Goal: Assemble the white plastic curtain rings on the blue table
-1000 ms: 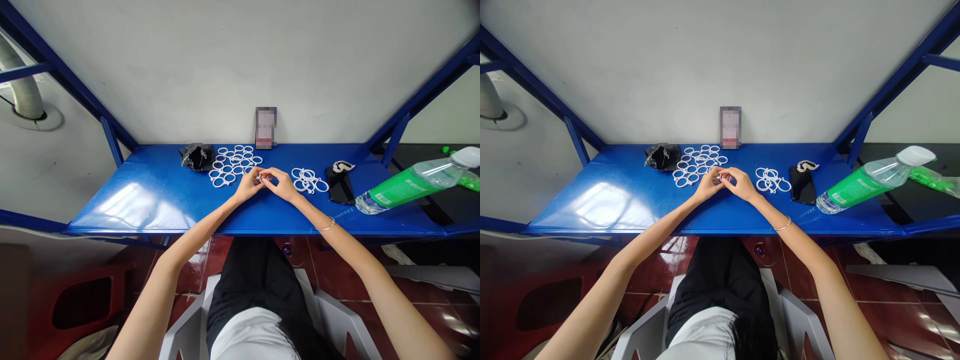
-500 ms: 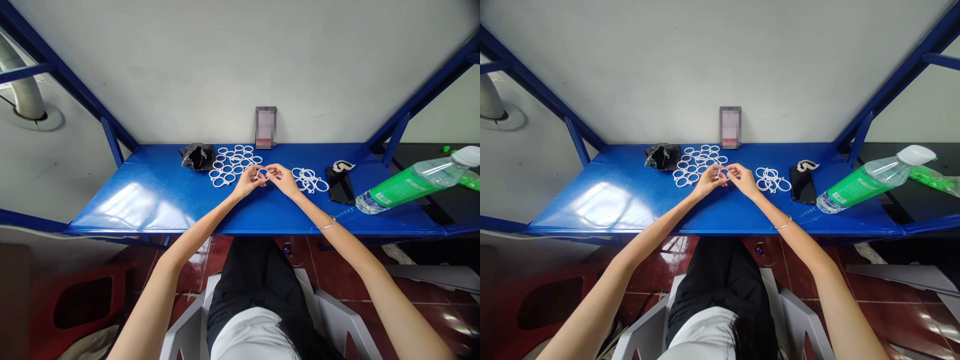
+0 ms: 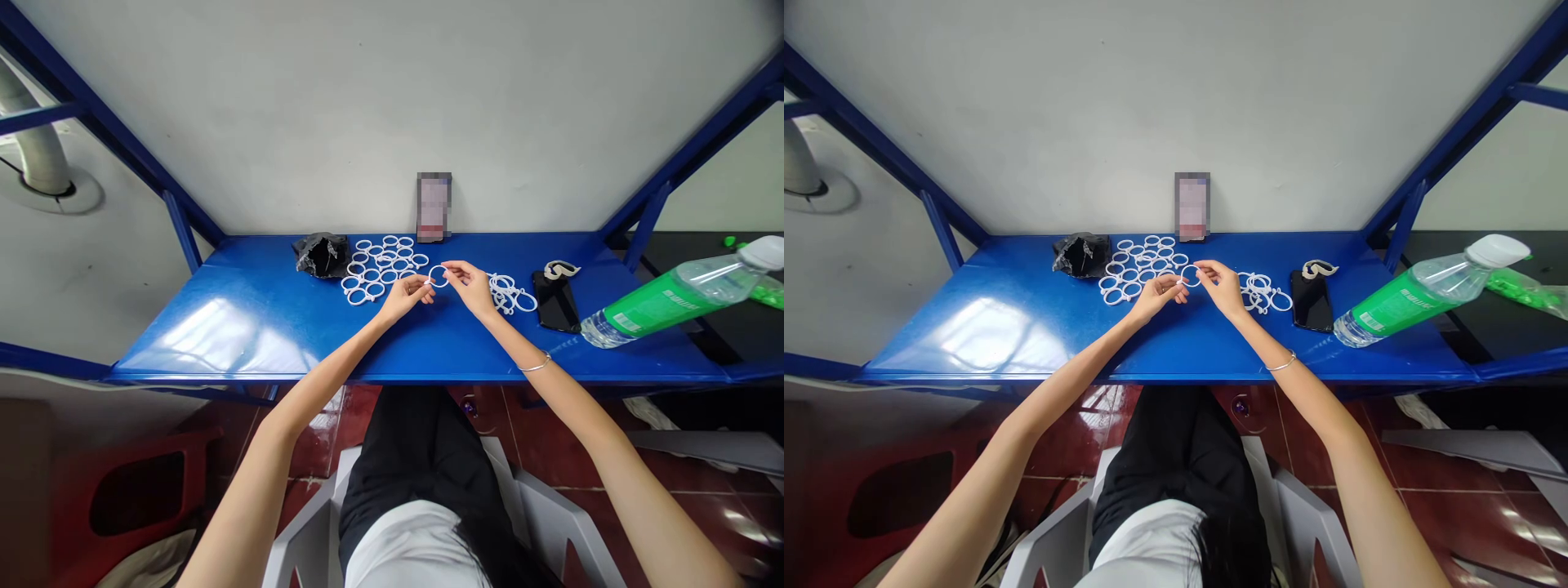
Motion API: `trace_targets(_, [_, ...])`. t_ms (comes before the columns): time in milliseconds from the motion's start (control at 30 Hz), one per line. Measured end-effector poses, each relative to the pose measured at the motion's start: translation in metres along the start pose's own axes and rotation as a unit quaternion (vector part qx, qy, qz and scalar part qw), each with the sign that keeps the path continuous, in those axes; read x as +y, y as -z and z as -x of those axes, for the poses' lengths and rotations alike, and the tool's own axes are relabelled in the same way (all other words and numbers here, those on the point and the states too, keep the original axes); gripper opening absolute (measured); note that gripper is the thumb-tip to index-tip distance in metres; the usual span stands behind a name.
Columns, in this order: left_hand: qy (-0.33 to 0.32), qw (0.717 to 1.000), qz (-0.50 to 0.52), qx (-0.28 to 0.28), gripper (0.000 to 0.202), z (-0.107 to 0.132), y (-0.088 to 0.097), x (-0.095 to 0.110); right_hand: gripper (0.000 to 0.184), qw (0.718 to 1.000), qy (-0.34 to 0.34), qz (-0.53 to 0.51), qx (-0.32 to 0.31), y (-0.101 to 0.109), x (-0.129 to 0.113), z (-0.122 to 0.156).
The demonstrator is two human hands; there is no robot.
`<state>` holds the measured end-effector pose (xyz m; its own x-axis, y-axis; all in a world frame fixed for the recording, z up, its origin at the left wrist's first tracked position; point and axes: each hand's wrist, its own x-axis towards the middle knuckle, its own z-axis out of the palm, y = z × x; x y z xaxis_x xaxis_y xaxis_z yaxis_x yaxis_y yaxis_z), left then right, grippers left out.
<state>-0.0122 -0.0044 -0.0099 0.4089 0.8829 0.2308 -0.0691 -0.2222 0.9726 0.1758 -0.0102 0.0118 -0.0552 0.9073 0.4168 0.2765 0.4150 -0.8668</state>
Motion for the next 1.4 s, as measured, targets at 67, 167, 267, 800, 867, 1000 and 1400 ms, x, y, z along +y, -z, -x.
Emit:
trace_targets(67, [0.003, 1.0, -0.004, 0.001, 0.053, 0.0, 0.0, 0.001, 0.033, 1.0, 0.004, 0.008, 0.002, 0.0, 0.0, 0.0])
trace_targets(167, [0.004, 1.0, -0.013, 0.008, 0.053, -0.001, 0.001, 0.0, 0.032, 1.0, 0.008, 0.016, 0.004, -0.001, 0.001, 0.0])
trace_targets(267, [0.003, 0.999, -0.031, 0.019, 0.054, -0.002, 0.002, -0.004, 0.03, 1.0, 0.011, 0.024, -0.004, -0.001, 0.004, 0.0])
trace_targets(800, [-0.062, 0.824, -0.561, 0.038, 0.018, 0.0, 0.02, 0.009, 0.025, 0.992, 0.021, 0.113, -0.059, 0.002, 0.009, -0.002])
trace_targets(867, [-0.064, 0.814, -0.577, -0.013, 0.019, 0.001, 0.021, 0.01, 0.025, 0.991, 0.025, 0.116, -0.06, 0.002, 0.009, -0.002])
trace_targets(1000, [-0.087, 0.809, -0.575, -0.086, 0.019, 0.0, 0.03, 0.012, 0.023, 0.99, 0.04, 0.128, -0.05, 0.004, 0.011, -0.004])
trace_targets(1400, [-0.004, 0.779, -0.625, -0.052, 0.017, 0.019, 0.064, 0.026, 0.029, 0.884, -0.05, 0.464, -0.003, 0.067, 0.038, -0.016])
